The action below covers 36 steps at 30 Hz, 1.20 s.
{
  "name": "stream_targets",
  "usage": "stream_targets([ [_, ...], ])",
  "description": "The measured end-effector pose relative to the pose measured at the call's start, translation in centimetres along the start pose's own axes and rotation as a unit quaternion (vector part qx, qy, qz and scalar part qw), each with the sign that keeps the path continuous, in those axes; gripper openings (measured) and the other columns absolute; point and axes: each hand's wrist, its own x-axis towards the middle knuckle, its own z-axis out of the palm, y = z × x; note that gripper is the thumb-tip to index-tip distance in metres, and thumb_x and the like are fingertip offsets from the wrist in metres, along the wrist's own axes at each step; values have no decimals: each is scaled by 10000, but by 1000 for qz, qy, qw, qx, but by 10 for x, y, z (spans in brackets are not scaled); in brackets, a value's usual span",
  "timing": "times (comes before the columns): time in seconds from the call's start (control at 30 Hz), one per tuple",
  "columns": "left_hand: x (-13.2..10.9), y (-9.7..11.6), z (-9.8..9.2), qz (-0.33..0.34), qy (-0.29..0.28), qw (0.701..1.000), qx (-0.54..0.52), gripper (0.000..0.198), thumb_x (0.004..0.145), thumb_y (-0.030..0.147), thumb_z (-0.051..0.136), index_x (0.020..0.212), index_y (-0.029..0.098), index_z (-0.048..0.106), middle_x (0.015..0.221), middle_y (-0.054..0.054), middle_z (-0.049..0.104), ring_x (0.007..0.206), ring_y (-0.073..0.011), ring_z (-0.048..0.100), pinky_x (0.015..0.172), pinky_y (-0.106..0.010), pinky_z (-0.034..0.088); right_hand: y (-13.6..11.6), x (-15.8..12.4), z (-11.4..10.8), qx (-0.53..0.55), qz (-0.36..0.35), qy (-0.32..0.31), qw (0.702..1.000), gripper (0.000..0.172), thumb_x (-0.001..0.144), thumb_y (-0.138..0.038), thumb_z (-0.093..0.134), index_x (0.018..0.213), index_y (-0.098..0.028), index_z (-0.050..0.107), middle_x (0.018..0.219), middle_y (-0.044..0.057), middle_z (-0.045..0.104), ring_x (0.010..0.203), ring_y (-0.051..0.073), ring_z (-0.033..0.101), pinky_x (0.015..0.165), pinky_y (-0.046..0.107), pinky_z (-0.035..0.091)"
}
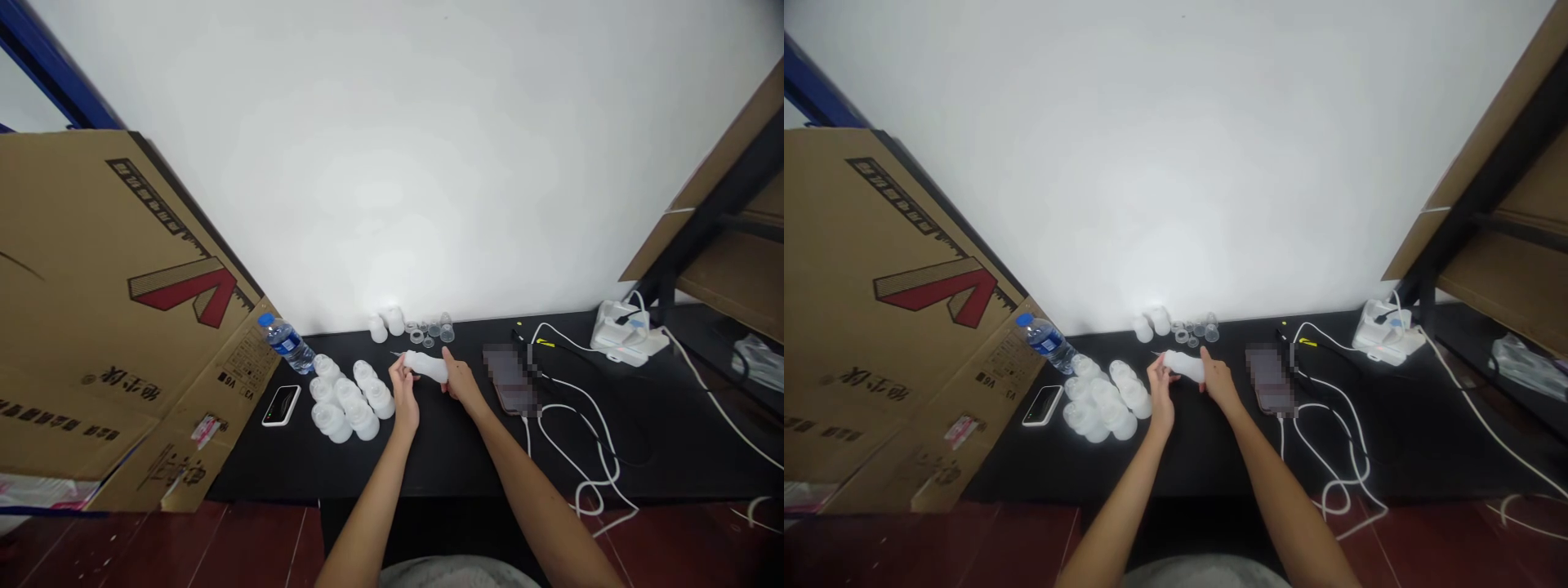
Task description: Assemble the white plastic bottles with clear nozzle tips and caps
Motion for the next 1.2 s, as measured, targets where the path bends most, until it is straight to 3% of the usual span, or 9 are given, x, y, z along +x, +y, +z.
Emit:
stream_targets([
  [0.07,0,0,0,-2,-6,1000,2,572,1024,664,536,1412,246,496,1511,-176,580,1286,-300,647,949,-419,553,-2,0,-1,-20,17,28,999,605,977,-788,438,777,-244,614,508,3,572,453,205,582,450,299,413],
  [0.2,0,0,1,-9,13,1000,2,499,1034,603,550,1380,247,499,1465,-162,604,1256,-285,651,960,-424,554,-9,-4,3,-11,-33,65,997,561,767,-694,797,1043,-245,604,867,26,735,725,215,696,581,282,513],
  [0.27,-1,0,1,-3,24,1000,-8,451,1030,548,559,1359,246,504,1438,-154,618,1247,-282,652,971,-429,554,-14,-8,5,14,-39,31,999,581,678,-633,887,983,-248,576,821,-1,708,663,180,651,531,252,479],
  [0.43,-3,-2,-1,18,1,1000,-14,352,983,397,578,1295,246,519,1435,-141,630,1241,-279,653,1032,-464,533,-30,-21,5,186,74,-65,978,457,841,-645,758,914,-231,579,537,-83,541,355,61,278,338,194,169],
  [0.67,-6,6,2,39,-4,999,-8,512,989,478,646,1420,264,472,1525,-160,579,1339,-293,622,1124,-490,507,-35,-23,9,256,131,-141,947,490,888,-677,707,950,-193,665,584,-15,632,361,48,257,328,188,166],
  [0.83,-8,21,9,-14,-40,999,-32,812,973,617,698,1618,314,308,1613,-182,529,1264,-286,685,1064,-491,573,-29,-20,23,192,8,-65,979,545,914,-773,636,864,-231,616,601,-33,564,432,110,395,386,237,292],
  [1.0,-6,23,7,-22,-74,997,-19,551,1023,646,597,1401,245,593,1359,-144,732,1277,-314,703,1155,-547,523,-25,-26,23,-85,-144,-19,986,603,1013,-773,462,730,-253,576,739,54,639,745,236,616,669,322,483],
  [1.1,-6,22,5,-20,-47,999,-6,511,997,608,666,1359,249,620,1271,-126,756,1152,-307,750,1050,-516,597,-26,-26,17,-119,-149,42,981,570,1051,-713,433,740,-258,581,789,72,658,844,260,647,780,343,503],
  [1.2,-8,22,6,-48,-60,997,17,580,945,582,742,1402,248,612,1181,-112,758,920,-272,779,784,-424,669,-28,-19,11,-38,-107,87,990,520,1042,-695,450,881,-243,652,856,56,698,833,237,659,769,330,525],
])
